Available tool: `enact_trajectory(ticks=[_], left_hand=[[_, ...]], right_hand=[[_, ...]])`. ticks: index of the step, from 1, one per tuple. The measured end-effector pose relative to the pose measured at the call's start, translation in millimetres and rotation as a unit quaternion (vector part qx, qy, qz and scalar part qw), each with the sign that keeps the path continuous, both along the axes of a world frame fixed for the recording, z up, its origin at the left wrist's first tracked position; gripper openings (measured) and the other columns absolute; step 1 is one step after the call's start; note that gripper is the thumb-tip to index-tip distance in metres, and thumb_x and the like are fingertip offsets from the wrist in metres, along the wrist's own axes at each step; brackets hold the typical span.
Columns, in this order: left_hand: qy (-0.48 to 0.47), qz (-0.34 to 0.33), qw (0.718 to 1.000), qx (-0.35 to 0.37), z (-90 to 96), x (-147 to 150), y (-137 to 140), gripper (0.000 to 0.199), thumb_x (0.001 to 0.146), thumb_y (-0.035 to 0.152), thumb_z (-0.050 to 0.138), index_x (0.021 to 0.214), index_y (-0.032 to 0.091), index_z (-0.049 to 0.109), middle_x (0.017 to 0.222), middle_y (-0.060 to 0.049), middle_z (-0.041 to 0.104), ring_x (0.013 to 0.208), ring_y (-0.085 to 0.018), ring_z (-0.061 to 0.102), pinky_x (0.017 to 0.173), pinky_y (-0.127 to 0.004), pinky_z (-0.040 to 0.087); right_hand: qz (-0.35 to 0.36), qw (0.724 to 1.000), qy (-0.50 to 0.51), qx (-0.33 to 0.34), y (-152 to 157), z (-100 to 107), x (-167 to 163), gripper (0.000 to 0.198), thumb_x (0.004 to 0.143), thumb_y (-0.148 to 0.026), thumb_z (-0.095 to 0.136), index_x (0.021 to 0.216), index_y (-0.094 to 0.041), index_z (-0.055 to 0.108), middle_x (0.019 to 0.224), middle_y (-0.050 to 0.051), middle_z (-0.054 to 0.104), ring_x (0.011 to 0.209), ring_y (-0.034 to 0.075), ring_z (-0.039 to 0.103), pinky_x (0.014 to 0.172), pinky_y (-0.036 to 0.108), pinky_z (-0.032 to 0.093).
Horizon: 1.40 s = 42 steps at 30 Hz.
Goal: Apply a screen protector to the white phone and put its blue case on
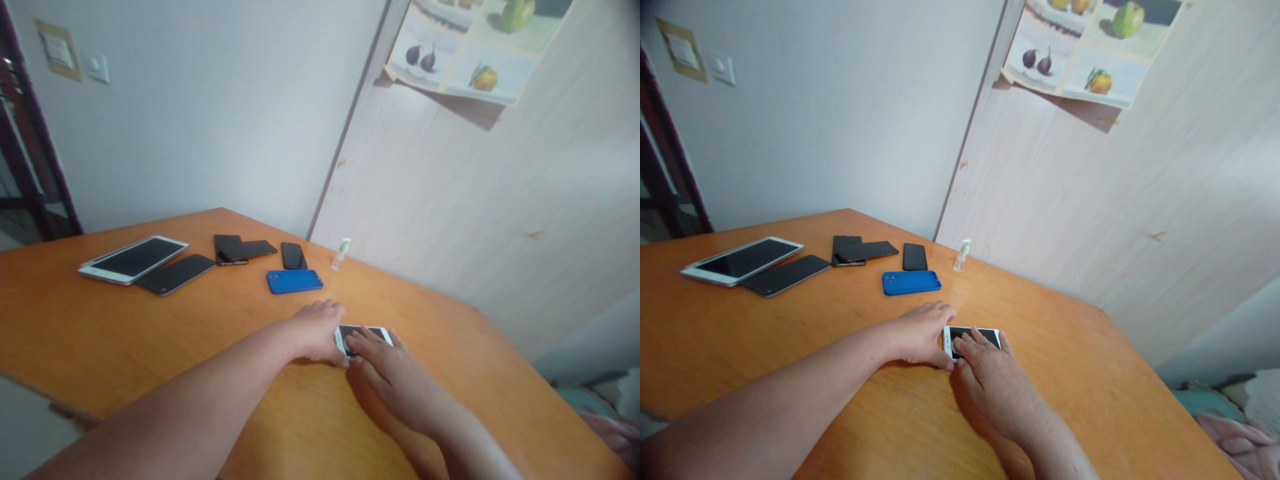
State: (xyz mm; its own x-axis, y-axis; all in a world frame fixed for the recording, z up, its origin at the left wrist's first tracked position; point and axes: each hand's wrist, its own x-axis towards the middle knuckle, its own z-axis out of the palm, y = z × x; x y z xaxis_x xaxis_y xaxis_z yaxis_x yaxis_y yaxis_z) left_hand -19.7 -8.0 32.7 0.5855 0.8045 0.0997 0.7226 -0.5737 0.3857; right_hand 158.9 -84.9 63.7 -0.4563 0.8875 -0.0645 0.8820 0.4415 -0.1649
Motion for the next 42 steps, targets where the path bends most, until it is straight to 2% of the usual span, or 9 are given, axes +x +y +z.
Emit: enact_trajectory(ticks=[5, 10, 16, 21, 27, 30, 32, 37, 42], left_hand=[[-0.014, 0.004, 1.000, 0.000, -1.8, 0, 0, 0.076, 0.054, 0.061, 0.076, 0.114, 0.022, 0.052, 0.118, -0.010, 0.060, 0.109, -0.032, 0.059, 0.086, -0.038, 0.051], [-0.032, -0.009, 0.999, 0.003, -2.1, 0, 1, 0.065, 0.057, 0.055, 0.074, 0.110, 0.022, 0.052, 0.115, -0.010, 0.062, 0.108, -0.031, 0.061, 0.088, -0.038, 0.050], [-0.024, -0.001, 1.000, 0.005, -3.6, 2, 0, 0.071, 0.057, 0.058, 0.074, 0.114, 0.021, 0.051, 0.119, -0.012, 0.061, 0.111, -0.034, 0.059, 0.090, -0.040, 0.050], [-0.024, -0.005, 1.000, 0.010, -3.0, 2, 0, 0.070, 0.059, 0.058, 0.072, 0.115, 0.021, 0.052, 0.118, -0.011, 0.061, 0.110, -0.032, 0.060, 0.089, -0.038, 0.050], [0.002, -0.003, 1.000, 0.017, 1.7, 0, 0, 0.070, 0.052, 0.068, 0.075, 0.102, 0.022, 0.058, 0.110, -0.010, 0.061, 0.104, -0.032, 0.060, 0.082, -0.038, 0.052], [0.014, -0.007, 1.000, 0.023, 2.7, 0, 0, 0.068, 0.052, 0.070, 0.074, 0.099, 0.023, 0.061, 0.107, -0.009, 0.061, 0.100, -0.032, 0.061, 0.080, -0.038, 0.052], [0.018, -0.007, 0.999, 0.025, 3.0, 0, 0, 0.065, 0.053, 0.071, 0.073, 0.097, 0.023, 0.063, 0.104, -0.009, 0.061, 0.097, -0.031, 0.062, 0.078, -0.037, 0.052], [0.020, -0.017, 0.999, 0.026, 3.2, 0, 0, 0.056, 0.060, 0.067, 0.070, 0.096, 0.024, 0.065, 0.099, -0.008, 0.061, 0.094, -0.029, 0.063, 0.077, -0.036, 0.052], [0.016, -0.003, 1.000, 0.011, 4.1, -1, 0, 0.068, 0.054, 0.069, 0.074, 0.104, 0.024, 0.064, 0.107, -0.008, 0.060, 0.100, -0.030, 0.061, 0.079, -0.035, 0.052]], right_hand=[[-0.020, 1.000, 0.000, 0.006, 6, -3, -5, 0.041, 0.099, -0.027, 0.032, 0.132, -0.026, 0.057, 0.141, 0.007, 0.057, 0.143, 0.029, 0.035, 0.115, 0.057, 0.019], [-0.041, 0.999, -0.011, 0.011, 22, -16, -10, 0.052, 0.100, -0.029, 0.031, 0.151, -0.024, 0.035, 0.158, 0.008, 0.036, 0.148, 0.032, 0.022, 0.115, 0.064, 0.013], [-0.026, 0.999, -0.010, 0.015, 13, -10, -8, 0.045, 0.100, -0.026, 0.030, 0.141, -0.026, 0.049, 0.147, 0.006, 0.052, 0.147, 0.029, 0.027, 0.117, 0.061, 0.014], [-0.041, 0.999, -0.028, 0.017, 20, -15, -9, 0.048, 0.099, -0.028, 0.031, 0.146, -0.026, 0.042, 0.154, 0.007, 0.043, 0.148, 0.032, 0.024, 0.115, 0.067, 0.012], [-0.153, 0.984, -0.089, 0.021, 31, -21, 26, 0.047, 0.100, -0.031, 0.029, 0.143, -0.021, 0.045, 0.151, 0.010, 0.046, 0.147, 0.035, 0.025, 0.110, 0.073, 0.015], [-0.188, 0.976, -0.105, 0.036, 30, -22, 29, 0.045, 0.100, -0.030, 0.029, 0.139, -0.020, 0.049, 0.148, 0.012, 0.050, 0.146, 0.036, 0.026, 0.109, 0.075, 0.015], [-0.164, 0.982, -0.091, 0.037, 27, -22, 20, 0.044, 0.100, -0.030, 0.031, 0.140, -0.020, 0.048, 0.149, 0.012, 0.048, 0.147, 0.034, 0.025, 0.111, 0.072, 0.015], [-0.054, 0.998, -0.029, 0.004, 18, -22, -1, 0.053, 0.101, -0.032, 0.031, 0.153, -0.024, 0.031, 0.158, 0.009, 0.035, 0.150, 0.029, 0.018, 0.117, 0.062, 0.011], [-0.192, 0.977, -0.092, 0.028, 31, -27, 26, 0.049, 0.100, -0.033, 0.030, 0.146, -0.021, 0.043, 0.154, 0.009, 0.043, 0.147, 0.037, 0.022, 0.111, 0.073, 0.013]])
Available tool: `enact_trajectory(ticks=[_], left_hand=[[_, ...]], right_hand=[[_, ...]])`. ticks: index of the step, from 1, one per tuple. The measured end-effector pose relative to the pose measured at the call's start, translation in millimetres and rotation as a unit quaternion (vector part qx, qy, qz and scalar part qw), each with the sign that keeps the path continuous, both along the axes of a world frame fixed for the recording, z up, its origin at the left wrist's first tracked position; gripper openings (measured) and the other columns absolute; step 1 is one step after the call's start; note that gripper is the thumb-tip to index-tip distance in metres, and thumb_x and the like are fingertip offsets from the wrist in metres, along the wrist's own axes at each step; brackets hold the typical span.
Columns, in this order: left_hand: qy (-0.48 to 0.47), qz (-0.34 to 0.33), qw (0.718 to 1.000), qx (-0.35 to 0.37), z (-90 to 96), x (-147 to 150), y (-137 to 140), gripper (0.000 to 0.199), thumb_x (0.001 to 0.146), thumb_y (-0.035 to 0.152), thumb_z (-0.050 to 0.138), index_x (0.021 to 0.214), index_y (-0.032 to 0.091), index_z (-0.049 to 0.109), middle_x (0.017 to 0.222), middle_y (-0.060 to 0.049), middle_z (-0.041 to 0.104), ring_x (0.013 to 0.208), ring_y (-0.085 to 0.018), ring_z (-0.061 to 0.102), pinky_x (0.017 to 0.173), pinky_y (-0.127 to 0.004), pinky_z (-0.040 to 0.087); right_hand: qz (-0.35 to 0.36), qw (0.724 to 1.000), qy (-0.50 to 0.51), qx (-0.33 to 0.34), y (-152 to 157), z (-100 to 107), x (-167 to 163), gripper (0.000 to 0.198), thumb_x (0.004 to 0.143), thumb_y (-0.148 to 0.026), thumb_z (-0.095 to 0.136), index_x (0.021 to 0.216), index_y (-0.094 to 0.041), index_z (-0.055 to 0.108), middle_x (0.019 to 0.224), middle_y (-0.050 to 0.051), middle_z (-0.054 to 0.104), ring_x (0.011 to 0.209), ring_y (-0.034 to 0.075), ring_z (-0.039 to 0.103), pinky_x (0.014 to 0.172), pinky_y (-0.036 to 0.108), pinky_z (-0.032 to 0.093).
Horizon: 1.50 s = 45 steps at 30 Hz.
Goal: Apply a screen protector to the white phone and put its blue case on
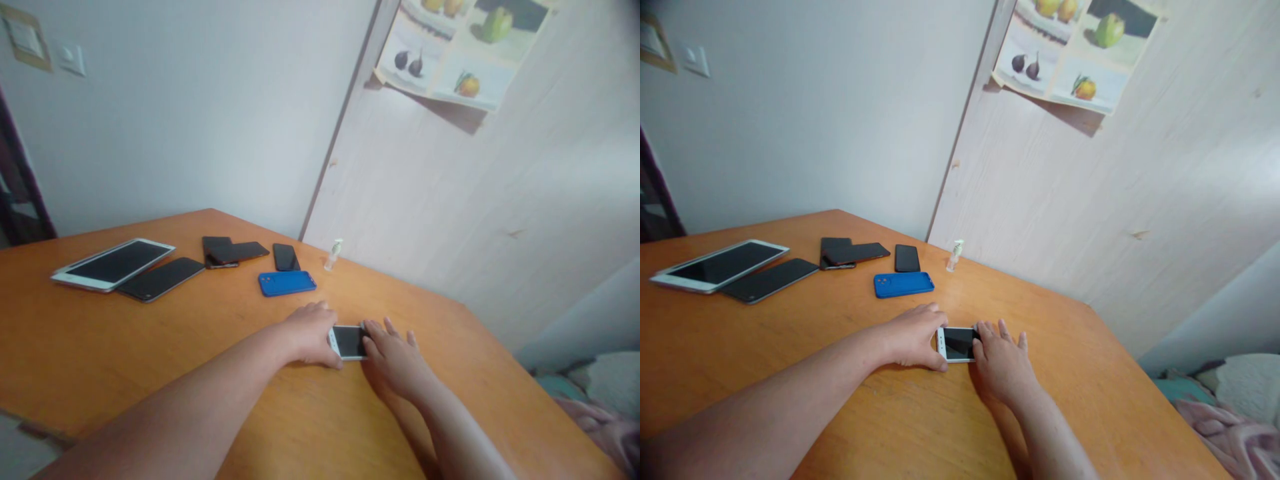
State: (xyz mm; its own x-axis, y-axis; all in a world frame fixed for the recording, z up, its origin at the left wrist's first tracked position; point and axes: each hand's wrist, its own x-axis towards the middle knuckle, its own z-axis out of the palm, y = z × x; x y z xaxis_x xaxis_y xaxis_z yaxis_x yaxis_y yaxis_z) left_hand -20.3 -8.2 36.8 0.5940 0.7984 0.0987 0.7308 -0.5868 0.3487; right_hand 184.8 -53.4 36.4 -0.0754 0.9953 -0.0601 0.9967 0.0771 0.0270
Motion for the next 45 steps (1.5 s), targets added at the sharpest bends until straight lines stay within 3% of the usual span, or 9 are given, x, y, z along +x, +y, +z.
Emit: enact_trajectory(ticks=[3, 8, 10, 18, 21, 26, 32, 39, 45], left_hand=[[0.001, 0.002, 1.000, -0.002, 0.7, 0, 0, 0.069, 0.053, 0.069, 0.074, 0.103, 0.023, 0.064, 0.108, -0.008, 0.060, 0.102, -0.031, 0.061, 0.079, -0.035, 0.052], [0.002, -0.005, 1.000, 0.006, 0.1, 0, 0, 0.059, 0.058, 0.066, 0.072, 0.097, 0.023, 0.064, 0.103, -0.008, 0.061, 0.098, -0.030, 0.062, 0.079, -0.035, 0.051], [0.004, -0.004, 1.000, 0.009, -0.3, 0, -1, 0.054, 0.060, 0.065, 0.071, 0.093, 0.023, 0.065, 0.101, -0.008, 0.061, 0.096, -0.029, 0.063, 0.078, -0.034, 0.051], [-0.001, -0.002, 1.000, -0.001, 1.6, -1, -1, 0.065, 0.054, 0.064, 0.077, 0.104, 0.024, 0.065, 0.106, -0.007, 0.060, 0.098, -0.029, 0.061, 0.079, -0.035, 0.051], [-0.003, -0.005, 1.000, 0.001, 1.1, -1, 0, 0.064, 0.055, 0.065, 0.076, 0.103, 0.024, 0.065, 0.105, -0.007, 0.059, 0.097, -0.029, 0.061, 0.078, -0.035, 0.051], [-0.001, -0.008, 1.000, 0.007, -2.4, -1, 1, 0.064, 0.057, 0.073, 0.070, 0.096, 0.024, 0.064, 0.100, -0.007, 0.059, 0.093, -0.029, 0.061, 0.074, -0.034, 0.050], [0.000, 0.001, 1.000, 0.008, -2.2, -1, 0, 0.064, 0.055, 0.068, 0.075, 0.102, 0.026, 0.064, 0.105, -0.006, 0.059, 0.096, -0.029, 0.061, 0.076, -0.034, 0.050], [0.001, -0.004, 1.000, 0.005, -4.6, -1, 2, 0.063, 0.057, 0.072, 0.071, 0.095, 0.023, 0.064, 0.100, -0.007, 0.059, 0.092, -0.028, 0.062, 0.073, -0.034, 0.050], [-0.002, -0.003, 1.000, 0.008, -3.7, -2, 2, 0.064, 0.056, 0.067, 0.075, 0.102, 0.025, 0.064, 0.106, -0.007, 0.059, 0.096, -0.028, 0.061, 0.077, -0.034, 0.050]], right_hand=[[-0.020, 1.000, -0.012, 0.013, 0, -3, 4, 0.050, 0.100, -0.034, 0.031, 0.146, -0.020, 0.043, 0.153, 0.010, 0.043, 0.147, 0.038, 0.022, 0.110, 0.073, 0.013], [0.129, 0.990, 0.047, -0.017, -23, 4, -24, 0.054, 0.103, -0.042, 0.026, 0.154, -0.028, 0.029, 0.160, 0.006, 0.032, 0.149, 0.033, 0.018, 0.116, 0.064, 0.014], [0.154, 0.986, 0.053, -0.020, -27, 8, -26, 0.053, 0.103, -0.045, 0.023, 0.154, -0.031, 0.028, 0.160, 0.004, 0.031, 0.150, 0.033, 0.016, 0.116, 0.064, 0.013], [-0.023, 0.999, -0.038, 0.003, -8, 5, 14, 0.051, 0.102, -0.043, 0.030, 0.143, -0.018, 0.045, 0.146, 0.017, 0.051, 0.145, 0.039, 0.028, 0.108, 0.073, 0.017], [0.017, 0.999, -0.025, 0.011, -17, 8, 0, 0.049, 0.101, -0.043, 0.033, 0.140, -0.016, 0.048, 0.147, 0.019, 0.048, 0.146, 0.037, 0.027, 0.110, 0.071, 0.016], [0.144, 0.988, 0.052, -0.008, -33, 18, -20, 0.045, 0.103, -0.044, 0.029, 0.138, -0.025, 0.049, 0.151, 0.012, 0.046, 0.147, 0.031, 0.027, 0.115, 0.063, 0.018], [0.037, 0.999, -0.009, 0.013, -23, 15, -2, 0.042, 0.102, -0.039, 0.033, 0.132, -0.018, 0.054, 0.142, 0.018, 0.054, 0.143, 0.036, 0.033, 0.110, 0.071, 0.017], [0.181, 0.980, 0.076, -0.024, -41, 29, -22, 0.043, 0.103, -0.040, 0.031, 0.136, -0.024, 0.053, 0.148, 0.013, 0.050, 0.144, 0.028, 0.034, 0.117, 0.059, 0.017], [0.049, 0.999, -0.010, -0.002, -30, 23, -2, 0.042, 0.100, -0.033, 0.035, 0.133, -0.017, 0.056, 0.139, 0.018, 0.057, 0.135, 0.033, 0.047, 0.114, 0.065, 0.018]])
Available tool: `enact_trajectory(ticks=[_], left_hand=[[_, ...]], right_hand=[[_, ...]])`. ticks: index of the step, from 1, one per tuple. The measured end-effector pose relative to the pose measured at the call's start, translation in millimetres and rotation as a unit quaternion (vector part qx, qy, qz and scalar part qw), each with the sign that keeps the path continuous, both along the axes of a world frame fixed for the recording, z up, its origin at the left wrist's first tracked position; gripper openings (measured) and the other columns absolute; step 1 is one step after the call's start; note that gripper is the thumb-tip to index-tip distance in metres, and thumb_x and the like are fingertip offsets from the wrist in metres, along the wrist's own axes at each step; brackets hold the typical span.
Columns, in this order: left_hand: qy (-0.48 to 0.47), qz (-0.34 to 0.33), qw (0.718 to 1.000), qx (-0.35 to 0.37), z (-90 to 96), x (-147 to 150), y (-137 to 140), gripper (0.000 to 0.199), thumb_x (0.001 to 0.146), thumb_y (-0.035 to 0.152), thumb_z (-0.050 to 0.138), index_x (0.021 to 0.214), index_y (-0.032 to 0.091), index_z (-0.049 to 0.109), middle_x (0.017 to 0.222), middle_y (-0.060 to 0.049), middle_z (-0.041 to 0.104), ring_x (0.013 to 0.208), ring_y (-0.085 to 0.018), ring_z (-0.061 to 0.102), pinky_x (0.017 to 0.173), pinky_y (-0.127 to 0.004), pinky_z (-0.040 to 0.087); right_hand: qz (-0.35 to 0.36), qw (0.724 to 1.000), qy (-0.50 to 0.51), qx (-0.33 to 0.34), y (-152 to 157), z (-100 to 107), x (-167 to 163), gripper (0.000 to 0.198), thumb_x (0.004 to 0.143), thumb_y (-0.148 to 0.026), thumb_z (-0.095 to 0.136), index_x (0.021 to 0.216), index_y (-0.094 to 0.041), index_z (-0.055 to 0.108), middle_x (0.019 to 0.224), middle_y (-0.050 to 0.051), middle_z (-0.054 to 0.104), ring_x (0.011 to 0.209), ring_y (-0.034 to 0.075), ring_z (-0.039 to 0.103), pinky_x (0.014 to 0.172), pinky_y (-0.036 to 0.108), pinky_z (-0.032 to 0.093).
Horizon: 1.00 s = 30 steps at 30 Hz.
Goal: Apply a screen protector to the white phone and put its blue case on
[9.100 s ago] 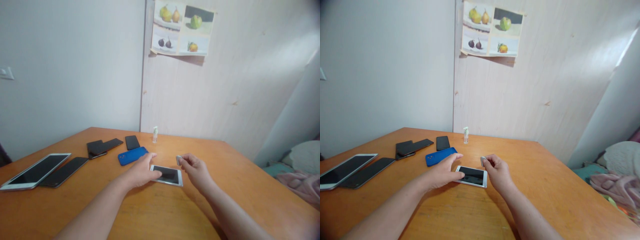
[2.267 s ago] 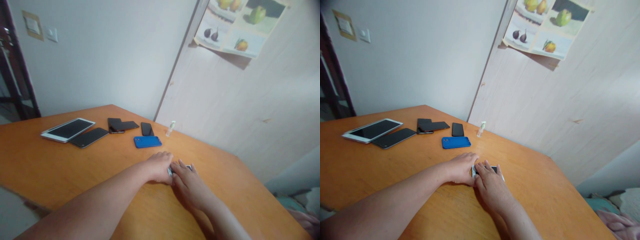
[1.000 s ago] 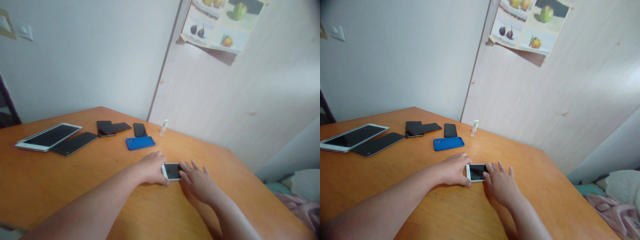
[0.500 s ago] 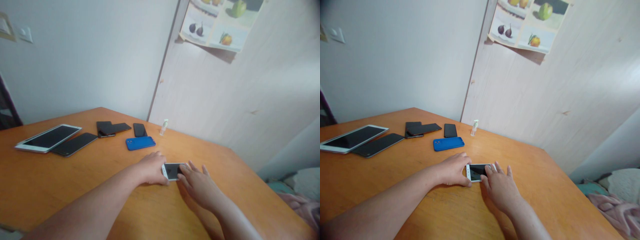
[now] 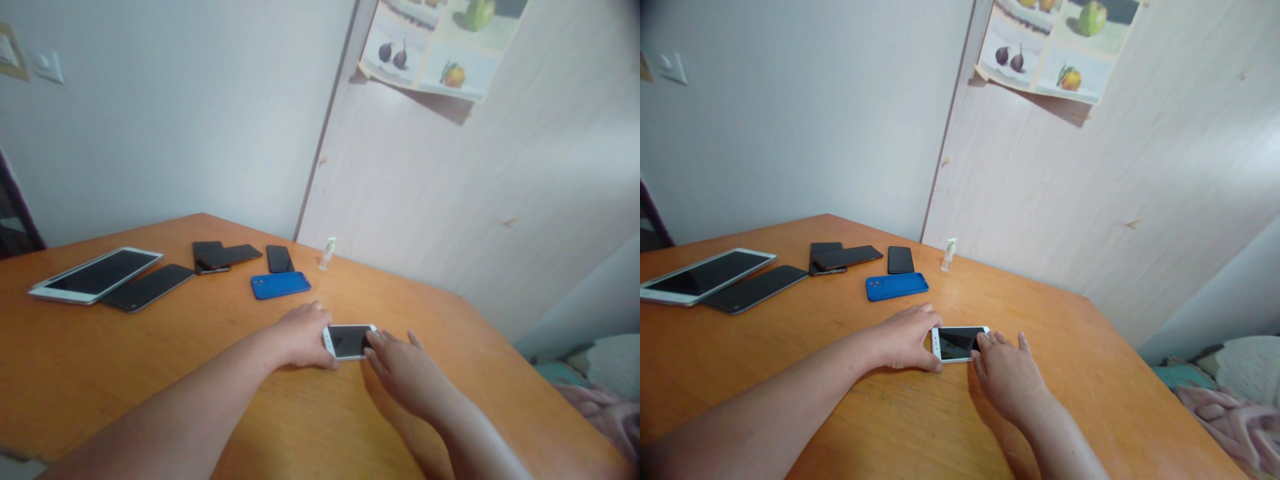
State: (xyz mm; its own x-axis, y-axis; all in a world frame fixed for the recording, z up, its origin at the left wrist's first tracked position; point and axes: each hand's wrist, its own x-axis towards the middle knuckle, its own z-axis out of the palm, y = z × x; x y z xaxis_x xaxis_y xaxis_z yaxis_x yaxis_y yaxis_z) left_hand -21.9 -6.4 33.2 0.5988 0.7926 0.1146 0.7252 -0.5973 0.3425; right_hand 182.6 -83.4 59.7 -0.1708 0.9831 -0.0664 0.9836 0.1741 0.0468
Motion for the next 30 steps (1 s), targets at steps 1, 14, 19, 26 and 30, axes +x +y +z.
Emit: enact_trajectory(ticks=[1, 14, 19, 26, 30], left_hand=[[0.001, 0.000, 1.000, 0.000, 0.7, 0, 0, 0.065, 0.056, 0.067, 0.075, 0.103, 0.025, 0.064, 0.107, -0.007, 0.059, 0.097, -0.028, 0.061, 0.077, -0.034, 0.050], [0.004, -0.004, 1.000, -0.012, -0.1, 0, 1, 0.066, 0.056, 0.068, 0.075, 0.104, 0.025, 0.064, 0.106, -0.006, 0.059, 0.097, -0.028, 0.061, 0.078, -0.035, 0.050], [-0.005, -0.010, 1.000, -0.009, -3.1, 0, 3, 0.064, 0.058, 0.069, 0.073, 0.103, 0.024, 0.064, 0.104, -0.006, 0.059, 0.096, -0.028, 0.061, 0.077, -0.034, 0.050], [0.000, -0.014, 1.000, -0.026, 3.6, -1, 0, 0.062, 0.058, 0.065, 0.074, 0.104, 0.024, 0.064, 0.105, -0.007, 0.058, 0.099, -0.029, 0.060, 0.081, -0.035, 0.050], [0.001, -0.027, 0.999, -0.037, 10.4, -3, -4, 0.051, 0.061, 0.054, 0.073, 0.102, 0.024, 0.064, 0.104, -0.006, 0.058, 0.097, -0.026, 0.060, 0.081, -0.032, 0.051]], right_hand=[[0.005, 1.000, -0.002, 0.002, -1, 0, -1, 0.041, 0.100, -0.032, 0.036, 0.131, -0.016, 0.057, 0.138, 0.019, 0.058, 0.134, 0.032, 0.048, 0.114, 0.064, 0.019], [0.014, 1.000, -0.010, -0.011, -7, 10, 3, 0.034, 0.098, -0.028, 0.036, 0.109, -0.018, 0.066, 0.113, 0.015, 0.072, 0.106, 0.029, 0.066, 0.110, 0.058, 0.029], [0.136, 0.988, 0.066, -0.013, -22, 15, -18, 0.031, 0.097, -0.028, 0.038, 0.115, -0.020, 0.063, 0.127, 0.010, 0.065, 0.119, 0.024, 0.058, 0.107, 0.041, 0.037], [0.024, 0.999, -0.018, -0.016, -10, 15, 7, 0.034, 0.098, -0.028, 0.034, 0.099, -0.019, 0.067, 0.107, 0.014, 0.073, 0.108, 0.029, 0.065, 0.108, 0.058, 0.031], [0.041, 0.999, -0.027, -0.006, -9, 14, 8, 0.036, 0.098, -0.028, 0.033, 0.100, -0.018, 0.067, 0.109, 0.016, 0.072, 0.114, 0.029, 0.062, 0.110, 0.055, 0.029]])
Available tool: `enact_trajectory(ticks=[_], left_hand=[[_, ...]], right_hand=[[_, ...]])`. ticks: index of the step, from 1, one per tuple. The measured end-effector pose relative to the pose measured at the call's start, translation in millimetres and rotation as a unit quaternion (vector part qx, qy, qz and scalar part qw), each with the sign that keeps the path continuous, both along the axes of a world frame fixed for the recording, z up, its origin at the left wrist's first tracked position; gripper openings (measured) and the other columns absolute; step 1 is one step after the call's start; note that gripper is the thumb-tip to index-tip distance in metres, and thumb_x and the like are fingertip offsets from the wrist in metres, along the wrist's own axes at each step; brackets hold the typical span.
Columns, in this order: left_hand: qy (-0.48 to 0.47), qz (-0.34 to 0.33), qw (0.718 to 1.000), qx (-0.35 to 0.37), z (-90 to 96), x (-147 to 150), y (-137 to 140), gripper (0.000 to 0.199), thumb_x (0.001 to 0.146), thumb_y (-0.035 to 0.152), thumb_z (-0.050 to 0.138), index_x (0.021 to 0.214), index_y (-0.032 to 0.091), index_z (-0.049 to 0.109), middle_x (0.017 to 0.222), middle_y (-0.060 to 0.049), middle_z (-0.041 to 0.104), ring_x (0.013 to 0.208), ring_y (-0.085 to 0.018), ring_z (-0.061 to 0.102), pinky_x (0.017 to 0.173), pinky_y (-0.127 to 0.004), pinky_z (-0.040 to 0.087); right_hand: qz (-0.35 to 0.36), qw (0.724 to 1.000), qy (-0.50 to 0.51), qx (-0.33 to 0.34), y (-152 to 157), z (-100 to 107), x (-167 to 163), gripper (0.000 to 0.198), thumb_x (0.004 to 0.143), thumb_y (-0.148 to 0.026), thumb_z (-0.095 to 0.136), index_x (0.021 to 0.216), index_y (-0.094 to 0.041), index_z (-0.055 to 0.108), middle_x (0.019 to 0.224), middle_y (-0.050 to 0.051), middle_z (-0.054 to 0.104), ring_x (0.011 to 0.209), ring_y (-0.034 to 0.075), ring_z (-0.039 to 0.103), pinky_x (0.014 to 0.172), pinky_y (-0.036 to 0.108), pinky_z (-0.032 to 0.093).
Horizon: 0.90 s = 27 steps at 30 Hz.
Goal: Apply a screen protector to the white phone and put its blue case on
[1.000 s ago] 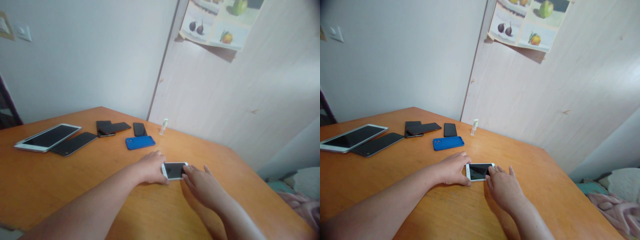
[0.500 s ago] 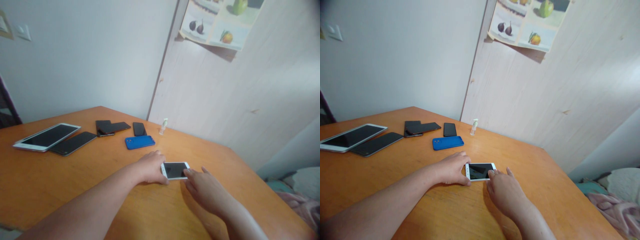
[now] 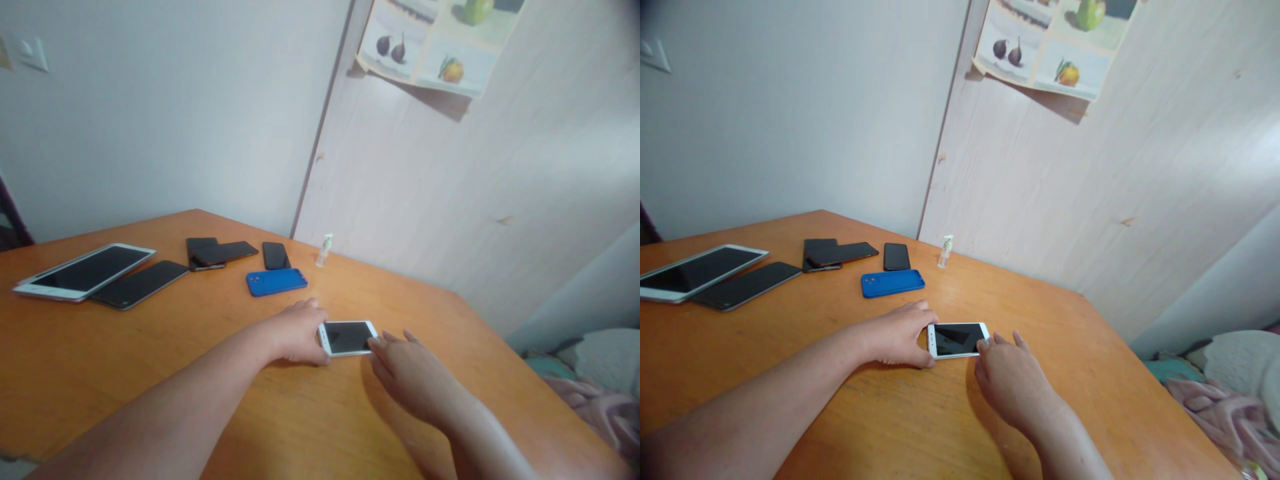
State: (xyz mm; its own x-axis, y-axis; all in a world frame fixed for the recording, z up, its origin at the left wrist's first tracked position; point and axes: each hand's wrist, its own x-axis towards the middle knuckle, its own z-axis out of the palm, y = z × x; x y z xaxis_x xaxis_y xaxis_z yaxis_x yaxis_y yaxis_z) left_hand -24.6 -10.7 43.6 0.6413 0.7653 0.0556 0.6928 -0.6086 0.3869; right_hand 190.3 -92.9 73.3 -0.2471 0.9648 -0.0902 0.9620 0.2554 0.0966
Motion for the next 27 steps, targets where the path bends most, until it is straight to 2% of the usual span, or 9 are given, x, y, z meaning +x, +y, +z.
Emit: enact_trajectory(ticks=[4, 6, 10, 13, 18, 20, 22, 25, 27], left_hand=[[0.007, -0.010, 1.000, 0.001, 5.4, 0, -3, 0.041, 0.063, 0.049, 0.071, 0.095, 0.024, 0.065, 0.100, -0.006, 0.060, 0.095, -0.026, 0.062, 0.078, -0.031, 0.051], [0.007, -0.012, 1.000, 0.007, 5.7, 1, -3, 0.039, 0.063, 0.048, 0.070, 0.093, 0.024, 0.065, 0.099, -0.006, 0.060, 0.094, -0.026, 0.062, 0.077, -0.031, 0.051], [0.005, -0.006, 1.000, 0.004, 1.4, 0, 0, 0.043, 0.062, 0.049, 0.071, 0.096, 0.024, 0.065, 0.101, -0.006, 0.060, 0.094, -0.026, 0.063, 0.077, -0.031, 0.051], [0.005, -0.003, 1.000, 0.007, -0.8, 0, 1, 0.047, 0.061, 0.052, 0.072, 0.098, 0.023, 0.065, 0.103, -0.007, 0.059, 0.096, -0.027, 0.062, 0.079, -0.032, 0.051], [0.014, -0.010, 1.000, 0.013, 3.2, 1, -1, 0.040, 0.065, 0.052, 0.068, 0.093, 0.023, 0.066, 0.100, -0.007, 0.061, 0.094, -0.028, 0.063, 0.077, -0.033, 0.051], [0.017, -0.011, 1.000, 0.014, 4.2, 1, -1, 0.040, 0.065, 0.053, 0.068, 0.092, 0.023, 0.066, 0.099, -0.008, 0.061, 0.093, -0.028, 0.063, 0.076, -0.033, 0.051], [0.017, -0.007, 1.000, 0.013, 3.7, 1, -1, 0.043, 0.063, 0.053, 0.070, 0.094, 0.023, 0.065, 0.101, -0.007, 0.061, 0.093, -0.028, 0.063, 0.076, -0.033, 0.051], [0.017, -0.001, 1.000, 0.017, 1.2, 0, 0, 0.047, 0.062, 0.054, 0.071, 0.097, 0.024, 0.065, 0.101, -0.006, 0.059, 0.092, -0.026, 0.062, 0.076, -0.032, 0.051], [0.014, -0.002, 1.000, 0.019, -0.3, 0, 1, 0.047, 0.062, 0.053, 0.071, 0.098, 0.024, 0.064, 0.101, -0.006, 0.058, 0.092, -0.025, 0.062, 0.076, -0.031, 0.051]], right_hand=[[0.108, 0.991, 0.074, -0.010, -13, 4, -25, 0.031, 0.097, -0.026, 0.037, 0.113, -0.021, 0.063, 0.126, 0.011, 0.066, 0.124, 0.024, 0.055, 0.113, 0.043, 0.029], [0.135, 0.986, 0.096, -0.022, -16, 6, -30, 0.030, 0.097, -0.025, 0.039, 0.114, -0.023, 0.063, 0.126, 0.008, 0.067, 0.126, 0.023, 0.053, 0.112, 0.041, 0.030], [0.065, 0.996, 0.057, -0.017, -10, 5, -17, 0.032, 0.098, -0.027, 0.036, 0.106, -0.021, 0.066, 0.116, 0.011, 0.070, 0.120, 0.027, 0.058, 0.111, 0.051, 0.029], [0.027, 0.999, 0.028, 0.003, -6, 1, -12, 0.035, 0.098, -0.026, 0.033, 0.104, -0.019, 0.066, 0.118, 0.014, 0.069, 0.117, 0.029, 0.060, 0.111, 0.057, 0.028], [0.122, 0.989, 0.087, -0.005, -15, -1, -34, 0.034, 0.098, -0.025, 0.036, 0.118, -0.021, 0.063, 0.130, 0.011, 0.064, 0.130, 0.026, 0.050, 0.113, 0.045, 0.029], [0.131, 0.987, 0.094, -0.012, -15, 0, -35, 0.035, 0.098, -0.025, 0.036, 0.119, -0.023, 0.063, 0.130, 0.009, 0.065, 0.131, 0.025, 0.050, 0.113, 0.044, 0.029], [0.094, 0.993, 0.068, -0.011, -10, 0, -26, 0.035, 0.098, -0.026, 0.035, 0.114, -0.022, 0.065, 0.125, 0.011, 0.067, 0.126, 0.026, 0.055, 0.111, 0.046, 0.031], [-0.016, 1.000, -0.004, -0.003, 1, -1, -4, 0.037, 0.098, -0.027, 0.033, 0.101, -0.019, 0.069, 0.110, 0.014, 0.072, 0.106, 0.029, 0.066, 0.107, 0.054, 0.034], [-0.053, 0.998, -0.033, 0.000, 5, -2, 4, 0.039, 0.098, -0.026, 0.032, 0.094, -0.018, 0.070, 0.099, 0.015, 0.074, 0.097, 0.029, 0.069, 0.105, 0.056, 0.035]])
